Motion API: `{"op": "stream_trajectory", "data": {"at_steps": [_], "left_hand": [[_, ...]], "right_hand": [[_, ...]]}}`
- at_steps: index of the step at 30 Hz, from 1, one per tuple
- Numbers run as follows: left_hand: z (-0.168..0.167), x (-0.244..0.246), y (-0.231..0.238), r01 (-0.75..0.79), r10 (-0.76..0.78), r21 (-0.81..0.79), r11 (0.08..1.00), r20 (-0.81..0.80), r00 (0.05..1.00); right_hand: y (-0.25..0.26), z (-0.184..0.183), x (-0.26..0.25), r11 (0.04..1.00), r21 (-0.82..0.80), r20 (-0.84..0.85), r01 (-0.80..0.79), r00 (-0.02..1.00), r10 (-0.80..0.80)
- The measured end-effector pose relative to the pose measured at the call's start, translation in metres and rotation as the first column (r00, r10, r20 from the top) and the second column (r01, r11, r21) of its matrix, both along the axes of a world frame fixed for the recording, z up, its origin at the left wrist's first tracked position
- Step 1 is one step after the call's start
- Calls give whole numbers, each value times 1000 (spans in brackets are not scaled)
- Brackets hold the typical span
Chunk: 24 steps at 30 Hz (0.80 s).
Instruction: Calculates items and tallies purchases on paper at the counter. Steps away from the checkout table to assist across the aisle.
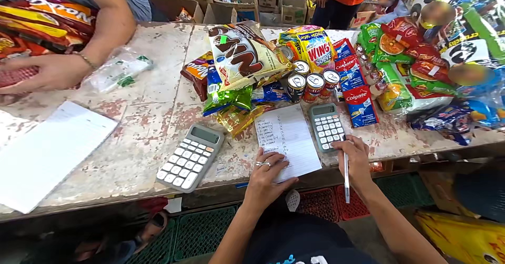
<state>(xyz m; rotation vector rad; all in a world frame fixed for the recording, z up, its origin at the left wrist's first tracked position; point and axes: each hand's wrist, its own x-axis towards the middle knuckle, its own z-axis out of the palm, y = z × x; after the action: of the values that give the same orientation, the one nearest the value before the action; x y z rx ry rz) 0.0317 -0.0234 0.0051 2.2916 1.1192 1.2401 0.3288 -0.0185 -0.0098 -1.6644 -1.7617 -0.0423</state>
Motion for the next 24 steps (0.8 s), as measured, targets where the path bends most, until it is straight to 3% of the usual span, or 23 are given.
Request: {"op": "stream_trajectory", "data": {"at_steps": [6, 13, 16, 20, 24], "left_hand": [[-2, -1, 0, 7, -7, 13, 1000, 4, 1000], [-2, -2, 0, -3, 3, 12, 1000, 8, 1000], [-2, -1, 1, -1, 1, 1, 1000, 8, 1000], [0, -1, 1, -5, 5, 2, 1000, 0, 1000], [-1, -1, 1, -2, 3, 11, 1000, -1, 1000]], "right_hand": [[24, -1, -19, 999, -47, 58, -1, 998, 3], [-1, 0, -10, 999, 14, -66, -33, 997, 34], [-2, 6, 8, 992, 121, -131, 35, 991, -19], [0, -23, 26, 991, 81, -64, 103, 993, -98], [-4, -17, 21, 990, 94, -109, 106, 989, -95]]}}
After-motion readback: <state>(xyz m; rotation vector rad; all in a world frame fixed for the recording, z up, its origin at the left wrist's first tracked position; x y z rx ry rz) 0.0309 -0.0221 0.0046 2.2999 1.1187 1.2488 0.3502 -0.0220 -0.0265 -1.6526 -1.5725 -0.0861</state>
